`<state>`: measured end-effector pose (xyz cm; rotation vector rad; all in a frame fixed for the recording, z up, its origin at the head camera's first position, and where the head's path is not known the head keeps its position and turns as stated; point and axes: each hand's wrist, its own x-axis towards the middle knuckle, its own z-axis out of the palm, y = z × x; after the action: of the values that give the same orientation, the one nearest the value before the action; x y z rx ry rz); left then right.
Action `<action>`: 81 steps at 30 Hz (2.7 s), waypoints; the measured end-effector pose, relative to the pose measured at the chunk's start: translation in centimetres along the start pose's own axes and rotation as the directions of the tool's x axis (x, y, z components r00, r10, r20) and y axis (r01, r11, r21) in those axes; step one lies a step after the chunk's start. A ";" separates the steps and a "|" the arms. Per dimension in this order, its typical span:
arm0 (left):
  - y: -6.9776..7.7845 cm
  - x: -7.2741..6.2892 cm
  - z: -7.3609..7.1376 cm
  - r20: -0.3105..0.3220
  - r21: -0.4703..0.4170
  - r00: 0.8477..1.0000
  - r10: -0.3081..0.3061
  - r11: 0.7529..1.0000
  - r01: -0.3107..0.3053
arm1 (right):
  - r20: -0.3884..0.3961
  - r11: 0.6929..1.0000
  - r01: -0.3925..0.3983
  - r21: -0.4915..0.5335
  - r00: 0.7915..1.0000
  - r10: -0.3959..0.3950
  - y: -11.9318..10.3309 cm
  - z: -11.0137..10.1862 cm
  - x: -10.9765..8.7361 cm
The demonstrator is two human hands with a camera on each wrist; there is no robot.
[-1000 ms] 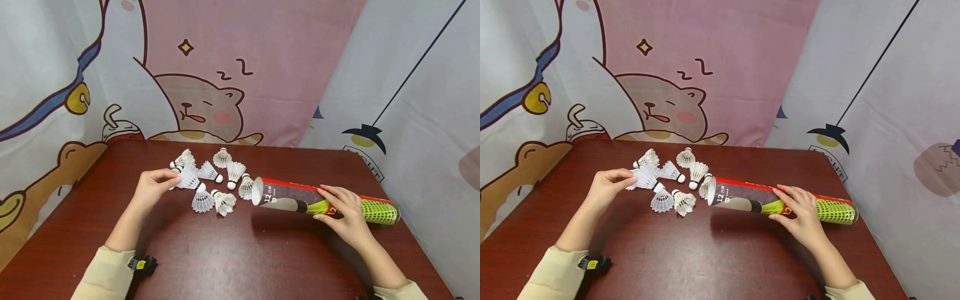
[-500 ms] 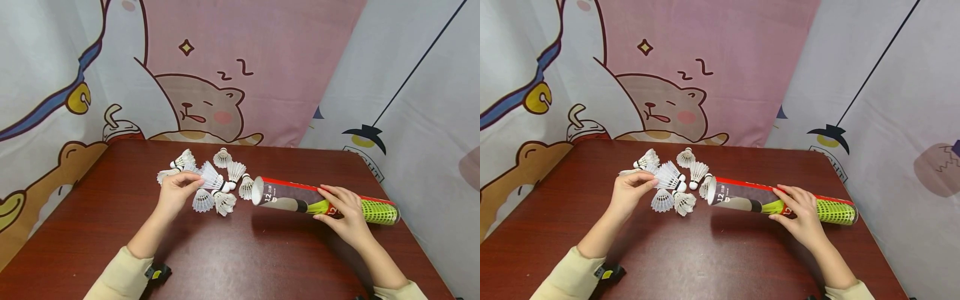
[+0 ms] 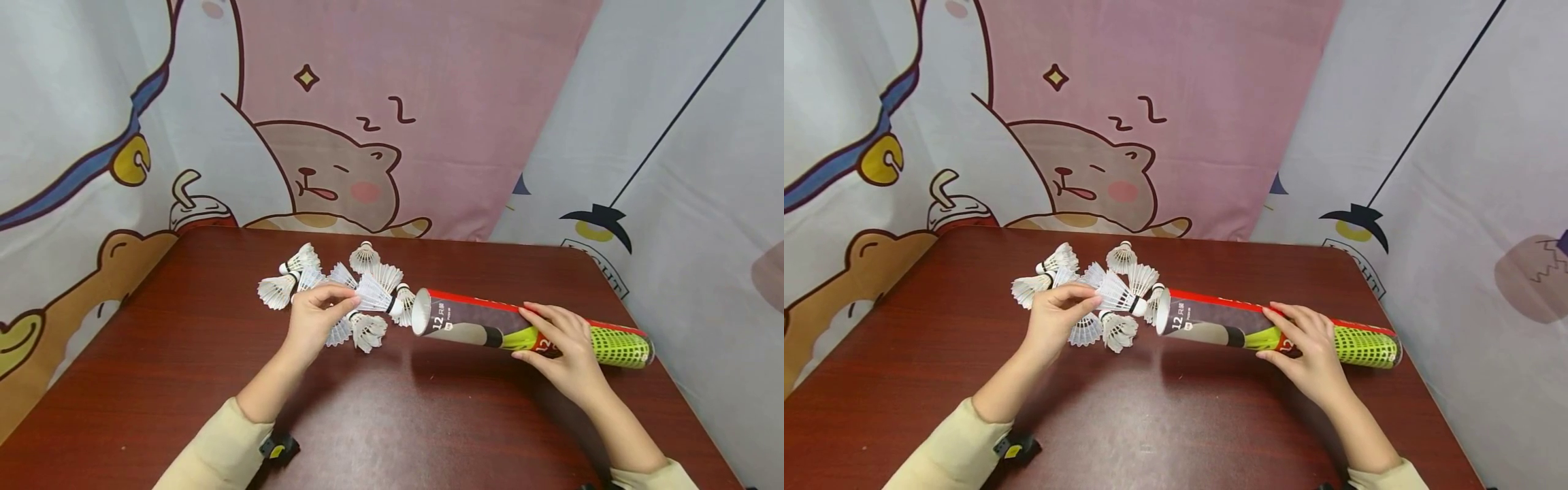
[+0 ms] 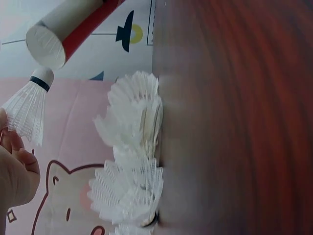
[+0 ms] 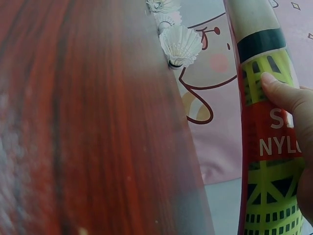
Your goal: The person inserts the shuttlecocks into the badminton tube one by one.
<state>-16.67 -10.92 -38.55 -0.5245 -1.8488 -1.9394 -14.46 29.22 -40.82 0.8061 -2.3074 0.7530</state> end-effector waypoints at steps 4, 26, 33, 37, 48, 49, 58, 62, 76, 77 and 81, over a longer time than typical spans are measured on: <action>-0.1 -0.1 1.1 0.022 -0.042 1.000 0.020 0.999 -0.020 | 0.005 1.000 -0.006 0.001 1.000 0.006 0.1 0.0 0.0; -0.4 -0.6 6.3 0.157 -0.045 0.987 0.026 0.999 -0.019 | -0.022 1.000 0.018 0.015 1.000 -0.018 0.0 0.0 0.1; 0.3 -0.7 7.5 0.225 -0.081 0.974 0.027 0.997 -0.009 | -0.012 1.000 0.013 0.019 1.000 -0.013 0.0 0.1 0.2; -0.2 -0.8 7.9 0.252 -0.095 0.968 -0.007 0.995 0.032 | -0.005 1.000 0.010 0.022 1.000 -0.010 -0.1 0.0 0.2; -1.5 -0.8 8.3 0.294 -0.019 0.956 -0.013 1.000 0.019 | 0.031 1.000 -0.003 0.017 1.000 0.002 0.0 0.1 0.1; -1.6 -0.8 8.3 0.298 -0.019 0.955 -0.014 1.000 0.020 | 0.033 1.000 -0.004 0.017 0.999 0.004 0.1 0.1 0.1; -1.4 -0.5 7.0 0.356 -0.005 0.934 -0.019 1.000 0.022 | 0.023 1.000 0.011 0.020 1.000 -0.011 0.1 0.1 0.2; -1.1 -0.1 5.9 0.321 0.025 0.946 -0.032 0.999 0.025 | 0.023 1.000 -0.005 0.017 1.000 0.005 0.2 -0.1 0.1; 1.8 0.6 1.2 0.198 0.079 0.980 0.003 0.997 -0.019 | -0.013 0.999 0.023 0.025 1.000 -0.023 0.2 -0.1 0.1; 1.7 0.6 0.8 0.194 0.094 0.981 0.005 0.995 -0.023 | -0.013 1.000 0.022 0.022 1.000 -0.021 0.2 -0.1 0.0; 1.2 0.4 -0.9 0.173 0.139 0.985 -0.011 0.990 -0.013 | 0.000 1.000 0.011 0.017 1.000 -0.011 0.3 -0.2 -0.1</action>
<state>-16.39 -11.87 -37.40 -0.6678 -2.0730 -1.7966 -14.53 29.54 -40.81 0.8253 -2.2980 0.7688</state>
